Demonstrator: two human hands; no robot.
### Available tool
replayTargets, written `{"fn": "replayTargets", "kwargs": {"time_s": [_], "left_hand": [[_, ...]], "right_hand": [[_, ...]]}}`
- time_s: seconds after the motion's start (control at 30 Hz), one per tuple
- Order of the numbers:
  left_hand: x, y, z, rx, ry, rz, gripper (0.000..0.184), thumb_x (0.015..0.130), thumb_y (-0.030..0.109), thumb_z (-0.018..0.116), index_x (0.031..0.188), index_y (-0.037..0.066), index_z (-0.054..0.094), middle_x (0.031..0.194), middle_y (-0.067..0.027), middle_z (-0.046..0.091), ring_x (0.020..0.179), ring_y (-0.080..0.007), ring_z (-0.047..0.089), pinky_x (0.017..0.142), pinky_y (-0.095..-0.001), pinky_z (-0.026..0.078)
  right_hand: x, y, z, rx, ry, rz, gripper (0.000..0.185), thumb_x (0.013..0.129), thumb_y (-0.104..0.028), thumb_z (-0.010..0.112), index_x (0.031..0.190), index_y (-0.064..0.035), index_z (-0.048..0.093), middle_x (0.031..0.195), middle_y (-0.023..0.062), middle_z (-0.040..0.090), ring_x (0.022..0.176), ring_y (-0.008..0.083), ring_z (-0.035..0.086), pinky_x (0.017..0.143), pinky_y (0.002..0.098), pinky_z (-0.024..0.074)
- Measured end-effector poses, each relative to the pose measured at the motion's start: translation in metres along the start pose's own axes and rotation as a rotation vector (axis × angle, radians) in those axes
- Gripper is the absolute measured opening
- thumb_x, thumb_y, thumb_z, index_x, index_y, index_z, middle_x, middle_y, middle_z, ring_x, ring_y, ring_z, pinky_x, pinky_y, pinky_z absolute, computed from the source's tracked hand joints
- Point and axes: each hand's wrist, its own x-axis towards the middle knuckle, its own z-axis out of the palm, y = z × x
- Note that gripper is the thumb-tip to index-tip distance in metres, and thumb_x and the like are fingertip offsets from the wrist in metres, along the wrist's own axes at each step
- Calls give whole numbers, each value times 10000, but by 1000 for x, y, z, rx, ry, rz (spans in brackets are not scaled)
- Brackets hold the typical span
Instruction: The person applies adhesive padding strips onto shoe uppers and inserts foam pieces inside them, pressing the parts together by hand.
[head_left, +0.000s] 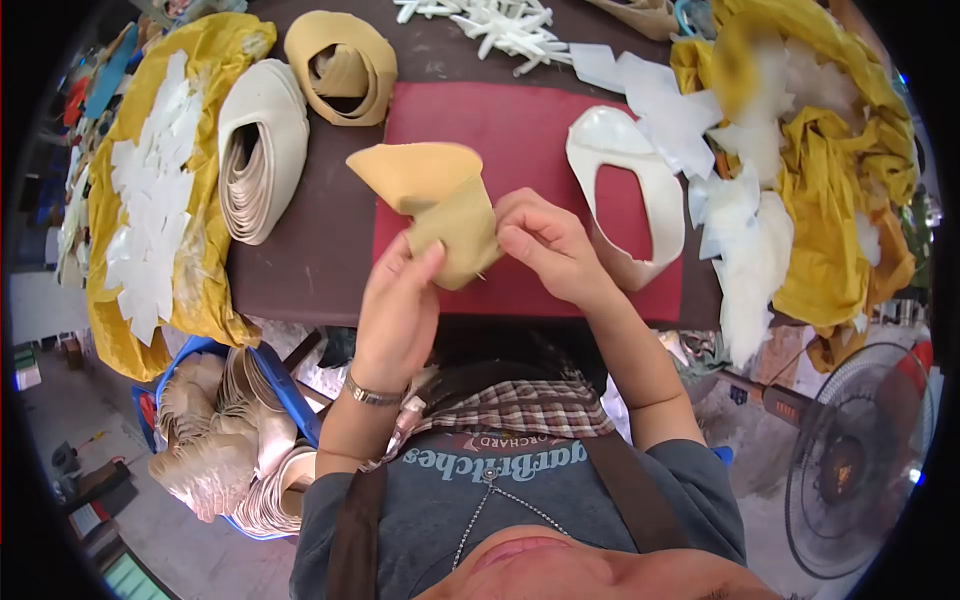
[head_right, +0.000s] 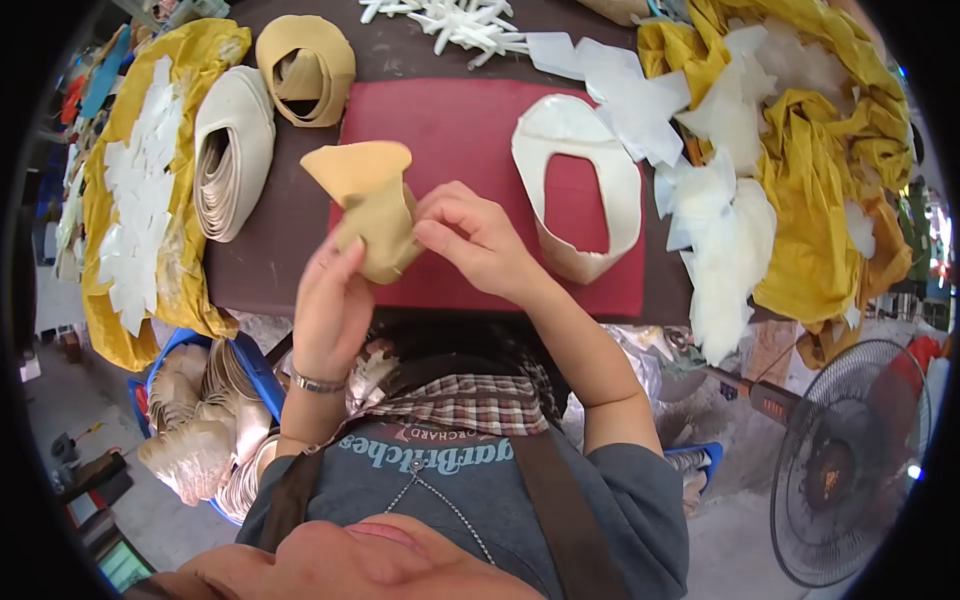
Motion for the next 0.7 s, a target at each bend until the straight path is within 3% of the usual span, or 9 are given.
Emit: {"fn": "replayTargets", "kwargs": {"time_s": [0.13, 0.27, 0.3, 0.37, 0.43, 0.5, 0.57, 0.67, 0.7], "left_hand": [[-35, -25, -10, -89, 28, -380, 421, 972, 191, 534, 1356, 50, 434, 1262, -93, 580, 1139, -208, 574, 932, -395, 492], [-19, 15, -9, -48, 23, -120, 306, 997, 190, 507, 1267, 58, 448, 1254, -102, 566, 1139, -224, 590, 867, -412, 563], [-9, 29, -2, 17, -1, 26, 302, 1005, 187, 494, 1266, 43, 448, 1247, -112, 575, 1125, -232, 603, 852, -397, 583], [-2, 44, 22, -109, -93, 269, 269, 1014, 154, 472, 1249, 24, 464, 1223, -125, 597, 1073, -236, 633, 856, -374, 582], [-8, 31, 35, -134, -143, 362, 283, 1011, 132, 478, 1264, 7, 491, 1192, -127, 621, 1043, -225, 649, 872, -364, 577], [-7, -13, 16, -49, -125, 229, 293, 1017, 157, 468, 1269, 13, 507, 1206, -111, 624, 1073, -213, 636, 904, -366, 561], [4, -50, 2, -68, -38, -2, 284, 1011, 171, 489, 1242, 16, 547, 1192, -97, 635, 1058, -199, 641, 893, -359, 552], [7, -55, 13, -52, -76, -77, 320, 1016, 232, 480, 1204, -10, 573, 1162, -107, 650, 1046, -200, 645, 899, -353, 535], [7, -51, 21, -51, -118, -83, 332, 1017, 242, 476, 1202, -16, 572, 1158, -111, 652, 1044, -200, 646, 902, -352, 532]], "right_hand": [[-45, -12, -18, -461, 29, -6, 136, 892, -154, 635, 872, -19, 631, 939, 96, 641, 927, 243, 595, 823, 356, 467], [-56, -75, -57, -1045, 243, 42, 232, 853, -178, 673, 996, -10, 603, 977, 138, 639, 929, 292, 602, 817, 378, 471], [-47, -78, -67, -1234, 186, -121, 350, 776, -317, 752, 906, -30, 599, 855, 130, 641, 814, 341, 605, 735, 430, 478], [-43, -73, -80, -1405, -152, 253, 427, 752, -411, 750, 889, -38, 595, 771, 127, 648, 753, 351, 634, 712, 450, 489], [-50, -58, -78, -1463, -548, 355, 456, 751, -458, 736, 859, -39, 595, 709, 141, 642, 707, 362, 650, 685, 460, 499], [-63, -62, -71, -1213, -535, 324, 401, 768, -388, 745, 870, -19, 625, 770, 180, 669, 712, 357, 653, 674, 434, 514], [-71, -83, -69, -720, -408, 438, 341, 781, -271, 761, 967, -5, 655, 825, 127, 708, 718, 260, 685, 684, 360, 524], [-79, -85, -65, -7, 86, 433, 329, 802, -112, 761, 1084, 17, 653, 941, 19, 695, 848, 90, 643, 750, 268, 525], [-71, -91, -59, 95, 139, 375, 355, 804, -118, 758, 1106, 25, 637, 983, 45, 692, 881, 100, 643, 785, 280, 526]]}}
